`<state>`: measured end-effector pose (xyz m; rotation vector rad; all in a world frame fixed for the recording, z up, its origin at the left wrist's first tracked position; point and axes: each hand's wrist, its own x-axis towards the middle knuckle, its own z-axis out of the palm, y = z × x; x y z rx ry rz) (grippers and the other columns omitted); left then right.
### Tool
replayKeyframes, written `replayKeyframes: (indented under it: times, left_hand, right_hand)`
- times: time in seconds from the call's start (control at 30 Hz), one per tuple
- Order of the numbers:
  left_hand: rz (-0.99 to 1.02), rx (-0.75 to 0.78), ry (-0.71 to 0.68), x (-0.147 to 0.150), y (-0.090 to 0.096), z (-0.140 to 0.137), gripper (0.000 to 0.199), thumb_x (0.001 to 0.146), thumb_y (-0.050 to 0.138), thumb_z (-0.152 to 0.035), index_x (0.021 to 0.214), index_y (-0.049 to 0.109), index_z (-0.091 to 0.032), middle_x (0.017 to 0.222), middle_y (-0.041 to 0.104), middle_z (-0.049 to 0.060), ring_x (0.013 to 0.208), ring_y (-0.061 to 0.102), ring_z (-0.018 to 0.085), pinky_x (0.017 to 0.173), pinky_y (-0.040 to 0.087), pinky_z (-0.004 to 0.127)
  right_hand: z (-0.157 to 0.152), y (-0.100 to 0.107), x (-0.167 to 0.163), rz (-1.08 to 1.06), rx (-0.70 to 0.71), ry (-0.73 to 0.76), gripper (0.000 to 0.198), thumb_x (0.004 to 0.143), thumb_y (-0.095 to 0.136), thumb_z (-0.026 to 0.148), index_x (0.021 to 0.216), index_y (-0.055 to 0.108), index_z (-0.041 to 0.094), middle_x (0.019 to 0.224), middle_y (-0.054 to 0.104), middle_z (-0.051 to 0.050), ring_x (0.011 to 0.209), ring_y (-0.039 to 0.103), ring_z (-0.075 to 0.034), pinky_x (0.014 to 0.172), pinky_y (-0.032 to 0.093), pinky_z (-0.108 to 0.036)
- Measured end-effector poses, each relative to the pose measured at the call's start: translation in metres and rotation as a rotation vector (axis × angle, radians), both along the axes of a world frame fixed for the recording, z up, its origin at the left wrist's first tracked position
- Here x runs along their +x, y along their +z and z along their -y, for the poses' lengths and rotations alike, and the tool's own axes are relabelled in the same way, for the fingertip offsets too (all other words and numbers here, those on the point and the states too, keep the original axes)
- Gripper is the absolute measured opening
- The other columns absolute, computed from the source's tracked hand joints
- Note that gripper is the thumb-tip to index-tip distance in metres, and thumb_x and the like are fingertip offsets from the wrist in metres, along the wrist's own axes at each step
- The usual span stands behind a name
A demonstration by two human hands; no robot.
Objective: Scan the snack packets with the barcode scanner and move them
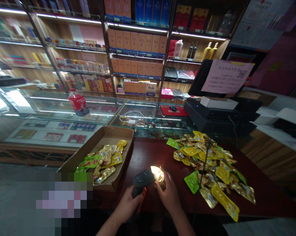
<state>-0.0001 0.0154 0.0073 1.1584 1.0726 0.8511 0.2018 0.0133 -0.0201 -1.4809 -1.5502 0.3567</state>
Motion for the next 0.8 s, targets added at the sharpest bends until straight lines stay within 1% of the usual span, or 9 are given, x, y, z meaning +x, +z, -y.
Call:
replayKeyframes:
  times: [0.07, 0.17, 0.3, 0.37, 0.47, 0.57, 0.67, 0.73, 0.8]
  left_hand:
    - [0.019, 0.008, -0.017, 0.0, -0.001, 0.0, 0.04, 0.073, 0.074, -0.05, 0.085, 0.063, -0.014, 0.053, 0.052, -0.005, 0.038, 0.044, 0.008, 0.037, 0.037, 0.02]
    - [0.045, 0.008, -0.025, 0.0, -0.003, -0.001, 0.043, 0.071, 0.074, -0.053, 0.086, 0.063, -0.013, 0.053, 0.052, -0.005, 0.036, 0.042, 0.007, 0.036, 0.037, 0.02]
    - [0.049, -0.016, 0.016, 0.0, -0.003, -0.002, 0.043, 0.069, 0.076, -0.05, 0.089, 0.063, -0.014, 0.052, 0.051, -0.007, 0.036, 0.042, 0.007, 0.035, 0.036, 0.019]
    - [0.041, -0.026, 0.019, 0.0, -0.003, -0.002, 0.041, 0.069, 0.075, -0.05, 0.087, 0.062, -0.015, 0.049, 0.049, -0.008, 0.034, 0.041, 0.008, 0.034, 0.035, 0.019]
    - [0.027, -0.027, 0.028, -0.001, -0.001, -0.002, 0.039, 0.067, 0.076, -0.049, 0.081, 0.059, -0.017, 0.048, 0.049, -0.008, 0.035, 0.042, 0.008, 0.034, 0.034, 0.019]
    - [0.0, -0.016, 0.015, 0.0, 0.001, -0.001, 0.037, 0.067, 0.077, -0.047, 0.076, 0.057, -0.017, 0.048, 0.05, -0.007, 0.036, 0.044, 0.009, 0.036, 0.035, 0.019]
    - [-0.051, 0.014, -0.042, 0.001, 0.001, 0.0, 0.035, 0.072, 0.073, -0.047, 0.08, 0.058, -0.017, 0.047, 0.05, -0.007, 0.036, 0.044, 0.009, 0.037, 0.035, 0.02]
    - [-0.089, 0.046, -0.069, 0.001, 0.0, 0.001, 0.035, 0.075, 0.072, -0.047, 0.084, 0.06, -0.016, 0.048, 0.05, -0.007, 0.037, 0.044, 0.009, 0.037, 0.035, 0.02]
    - [-0.114, 0.073, -0.086, 0.001, 0.0, 0.002, 0.036, 0.076, 0.071, -0.048, 0.088, 0.062, -0.015, 0.049, 0.05, -0.007, 0.038, 0.044, 0.009, 0.038, 0.035, 0.02]
  right_hand:
    - [-0.001, -0.001, -0.002, -0.047, -0.012, -0.01, 0.059, 0.085, 0.062, 0.028, 0.141, 0.046, 0.031, 0.129, 0.065, -0.007, 0.12, 0.062, -0.026, 0.098, 0.055, -0.042]
    - [-0.003, -0.002, -0.003, -0.238, -0.027, -0.033, 0.06, 0.081, 0.065, 0.028, 0.137, 0.045, 0.025, 0.126, 0.067, -0.011, 0.114, 0.067, -0.026, 0.094, 0.057, -0.041]
    - [-0.005, -0.002, 0.008, -0.449, -0.058, -0.133, 0.043, 0.077, 0.069, 0.032, 0.116, 0.055, 0.022, 0.105, 0.073, -0.008, 0.094, 0.072, -0.025, 0.079, 0.06, -0.037]
    - [-0.006, -0.001, 0.021, -0.477, -0.066, -0.154, 0.037, 0.078, 0.068, 0.037, 0.11, 0.062, 0.021, 0.107, 0.072, -0.008, 0.098, 0.07, -0.026, 0.083, 0.059, -0.038]
    - [-0.012, 0.002, 0.044, -0.547, -0.06, -0.105, 0.043, 0.079, 0.065, 0.037, 0.12, 0.062, 0.023, 0.114, 0.071, -0.007, 0.105, 0.067, -0.024, 0.092, 0.055, -0.038]
    - [-0.023, 0.008, 0.062, -0.67, -0.059, -0.121, 0.054, 0.074, 0.071, 0.039, 0.124, 0.058, 0.023, 0.106, 0.074, -0.005, 0.094, 0.071, -0.023, 0.086, 0.057, -0.039]
    - [-0.033, 0.017, 0.069, -0.644, -0.093, -0.178, 0.046, 0.073, 0.073, 0.046, 0.111, 0.065, 0.022, 0.103, 0.076, -0.007, 0.095, 0.071, -0.026, 0.087, 0.056, -0.041]
    - [-0.037, 0.022, 0.068, -0.526, -0.09, -0.196, 0.037, 0.076, 0.07, 0.048, 0.102, 0.071, 0.021, 0.101, 0.076, -0.007, 0.097, 0.07, -0.028, 0.089, 0.055, -0.042]
    - [-0.038, 0.023, 0.063, -0.405, -0.036, -0.2, 0.033, 0.08, 0.065, 0.048, 0.095, 0.074, 0.02, 0.096, 0.075, -0.008, 0.094, 0.069, -0.027, 0.088, 0.054, -0.041]
